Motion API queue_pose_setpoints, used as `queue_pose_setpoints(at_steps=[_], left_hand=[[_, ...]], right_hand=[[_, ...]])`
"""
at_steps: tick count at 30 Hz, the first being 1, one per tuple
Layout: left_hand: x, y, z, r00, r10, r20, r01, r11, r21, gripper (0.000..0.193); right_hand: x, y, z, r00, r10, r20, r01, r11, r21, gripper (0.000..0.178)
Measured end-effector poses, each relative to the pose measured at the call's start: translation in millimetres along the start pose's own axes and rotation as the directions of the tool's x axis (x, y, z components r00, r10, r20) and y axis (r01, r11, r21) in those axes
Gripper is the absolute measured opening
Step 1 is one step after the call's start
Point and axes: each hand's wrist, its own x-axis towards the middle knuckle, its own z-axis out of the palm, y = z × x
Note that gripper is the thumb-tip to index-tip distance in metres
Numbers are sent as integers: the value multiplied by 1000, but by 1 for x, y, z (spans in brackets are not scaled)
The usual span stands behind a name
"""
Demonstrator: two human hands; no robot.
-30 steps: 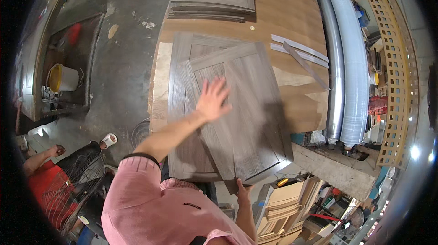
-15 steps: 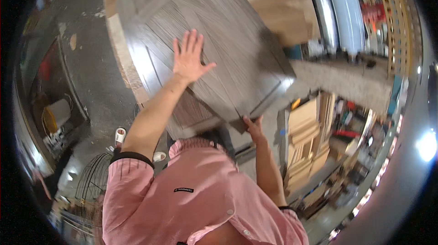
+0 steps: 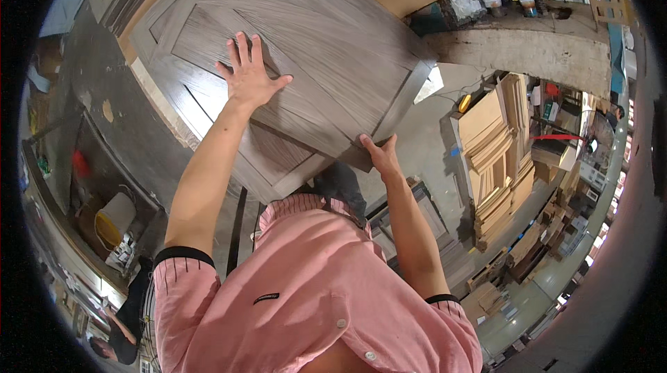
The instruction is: The person assembles a wooden door panel by applying glue to the joints of a wooden frame and inserting wooden slats. The person then picks up the assembled panel and places it onto a stack of similar panels.
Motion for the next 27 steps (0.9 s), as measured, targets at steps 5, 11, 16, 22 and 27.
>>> queue_pose_setpoints(at_steps=[5,11,16,22,27], left_hand=[[1,3,-5,1000,11,26,-11,1000,-3,123],[1,5,-6,999,-25,24,24,998,57,124],[-1,3,-1,1000,12,6,-12,998,65,126],[-2,8,-10,999,-4,52,0,997,74,123],[14,-22,0,978,105,-179,-107,994,2,92]], right_hand=[[5,6,-4,996,-91,14,92,996,-14,89],[6,2,-5,995,-95,26,96,995,-15,86],[5,3,-7,995,-79,57,76,995,63,87],[10,4,-17,983,38,180,-59,992,111,95],[8,-19,-11,971,201,128,-218,966,138,93]])
